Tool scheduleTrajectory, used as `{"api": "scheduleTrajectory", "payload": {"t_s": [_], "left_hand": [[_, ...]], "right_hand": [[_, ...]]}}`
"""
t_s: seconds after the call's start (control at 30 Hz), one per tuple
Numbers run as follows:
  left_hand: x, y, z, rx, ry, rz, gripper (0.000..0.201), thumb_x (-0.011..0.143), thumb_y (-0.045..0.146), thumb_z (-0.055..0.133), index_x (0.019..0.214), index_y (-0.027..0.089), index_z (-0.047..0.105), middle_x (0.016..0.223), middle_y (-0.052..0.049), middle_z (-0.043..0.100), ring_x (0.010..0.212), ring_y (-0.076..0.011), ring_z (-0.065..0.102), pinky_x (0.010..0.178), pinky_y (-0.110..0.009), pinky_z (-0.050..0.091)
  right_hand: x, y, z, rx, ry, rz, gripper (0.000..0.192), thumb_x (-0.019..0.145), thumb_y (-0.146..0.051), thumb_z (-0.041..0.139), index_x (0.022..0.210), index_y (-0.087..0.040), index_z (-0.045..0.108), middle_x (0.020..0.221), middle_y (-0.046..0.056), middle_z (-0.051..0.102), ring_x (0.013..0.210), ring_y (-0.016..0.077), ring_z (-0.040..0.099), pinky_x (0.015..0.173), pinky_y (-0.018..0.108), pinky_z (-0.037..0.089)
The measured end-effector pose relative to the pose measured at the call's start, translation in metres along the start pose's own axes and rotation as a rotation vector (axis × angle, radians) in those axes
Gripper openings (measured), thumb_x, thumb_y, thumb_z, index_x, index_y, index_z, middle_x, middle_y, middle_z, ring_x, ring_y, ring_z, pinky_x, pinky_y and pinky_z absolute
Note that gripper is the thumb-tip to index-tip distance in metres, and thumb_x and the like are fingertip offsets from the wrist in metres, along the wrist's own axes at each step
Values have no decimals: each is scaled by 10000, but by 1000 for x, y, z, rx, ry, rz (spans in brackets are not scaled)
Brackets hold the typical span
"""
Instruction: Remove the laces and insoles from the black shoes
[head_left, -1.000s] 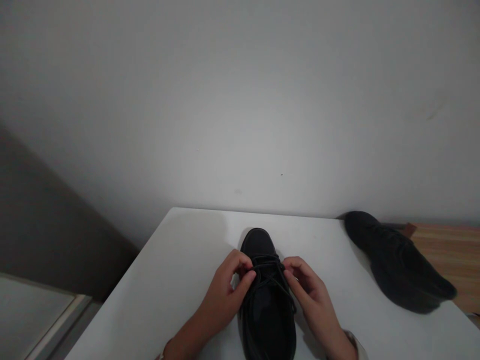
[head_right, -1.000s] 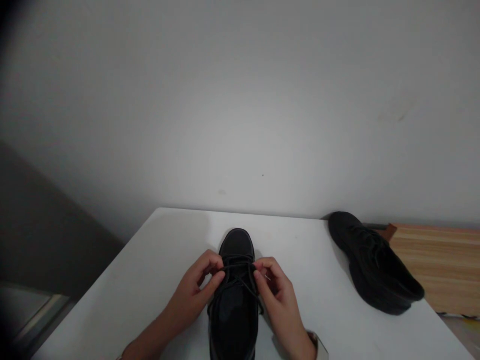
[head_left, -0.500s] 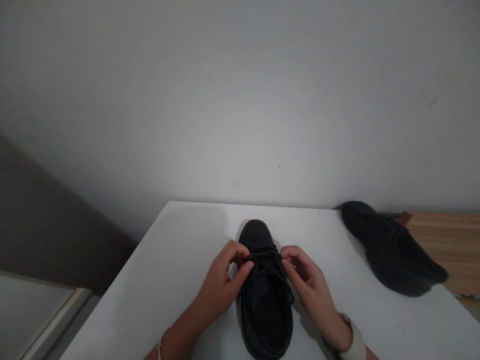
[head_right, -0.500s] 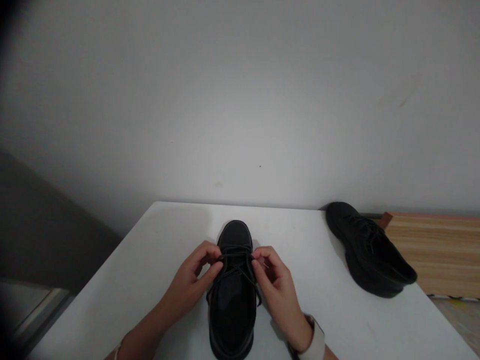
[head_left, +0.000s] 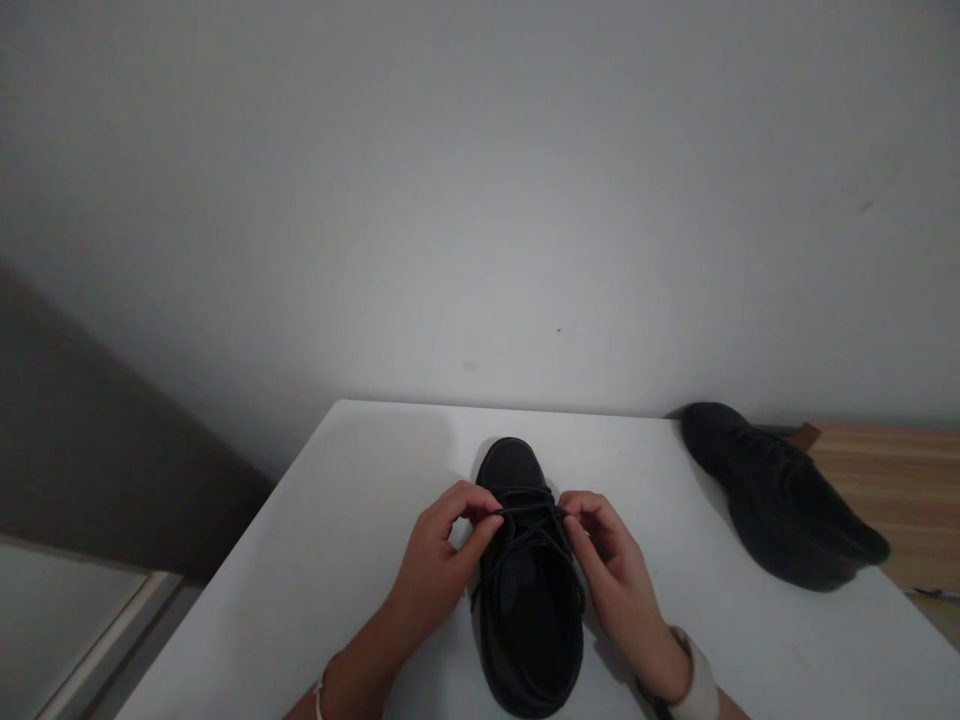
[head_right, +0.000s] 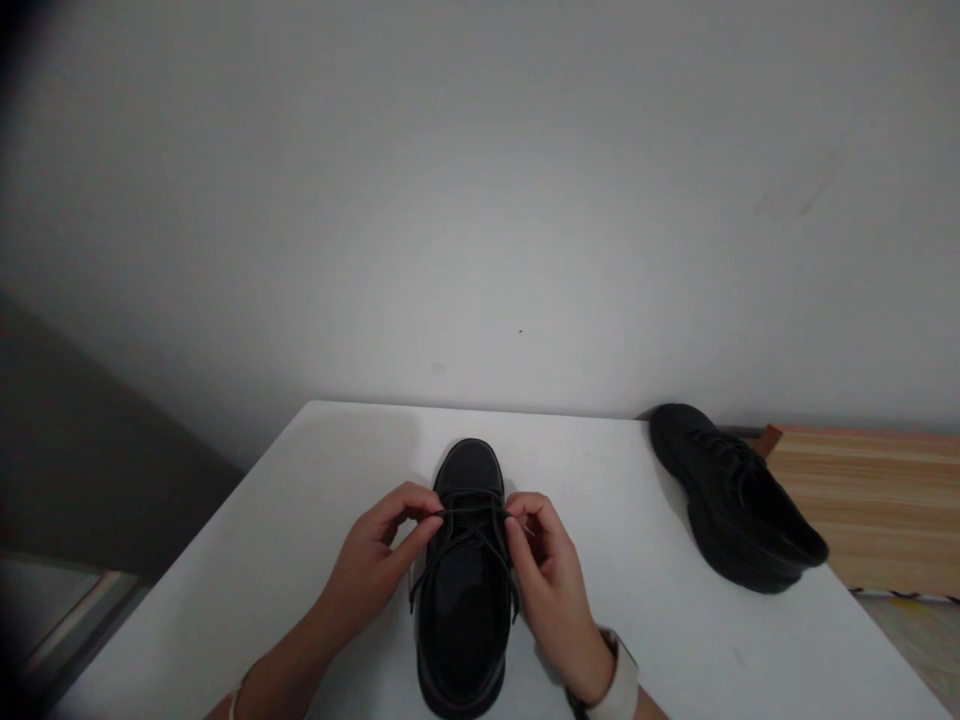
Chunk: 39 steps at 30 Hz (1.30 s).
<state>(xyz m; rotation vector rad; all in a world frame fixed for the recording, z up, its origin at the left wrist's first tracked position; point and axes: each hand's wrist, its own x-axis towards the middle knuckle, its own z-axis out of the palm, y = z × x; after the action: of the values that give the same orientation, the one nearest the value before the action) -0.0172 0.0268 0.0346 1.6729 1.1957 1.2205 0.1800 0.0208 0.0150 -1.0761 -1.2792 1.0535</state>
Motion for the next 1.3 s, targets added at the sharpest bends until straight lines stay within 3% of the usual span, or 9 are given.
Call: {"api": "scheduleTrajectory", "payload": {"t_s": [0.37,0.6,1.0,1.17,1.3], "left_hand": [[0,1,0,-37,21,-25,92,902,256,593,926,180,640,863,-40,656,823,-170,630,775,-289,504],[0,-4,0,6,-19,1,79,901,236,600,860,172,623,851,-38,613,794,-164,579,749,-293,468],[1,1,-1,29,44,52,111,925,231,574,836,172,606,834,-31,604,790,-160,568,730,-282,456],[0,-1,0,68,-16,14,92,921,244,578,894,168,623,841,-29,607,782,-160,564,731,-287,450],[-1,-1,-1,124,-13,24,131,926,240,567,829,164,611,797,-24,589,758,-160,549,716,-289,435]], "right_hand": [[0,0,-1,-8,41,15,272,908,-496,627,942,-227,614,885,49,618,815,194,582,638,262,484],[5,-3,-5,28,-53,93,281,868,-490,675,911,-213,648,851,33,619,744,173,562,623,263,464],[2,-2,-5,33,4,97,310,878,-524,651,906,-217,620,763,4,558,649,148,499,577,257,446],[4,-1,-5,61,-32,112,286,864,-491,681,936,-220,624,882,36,611,766,174,544,646,270,450],[5,0,-4,47,-49,103,270,873,-479,673,882,-214,622,838,22,596,737,160,526,639,264,430]]}}
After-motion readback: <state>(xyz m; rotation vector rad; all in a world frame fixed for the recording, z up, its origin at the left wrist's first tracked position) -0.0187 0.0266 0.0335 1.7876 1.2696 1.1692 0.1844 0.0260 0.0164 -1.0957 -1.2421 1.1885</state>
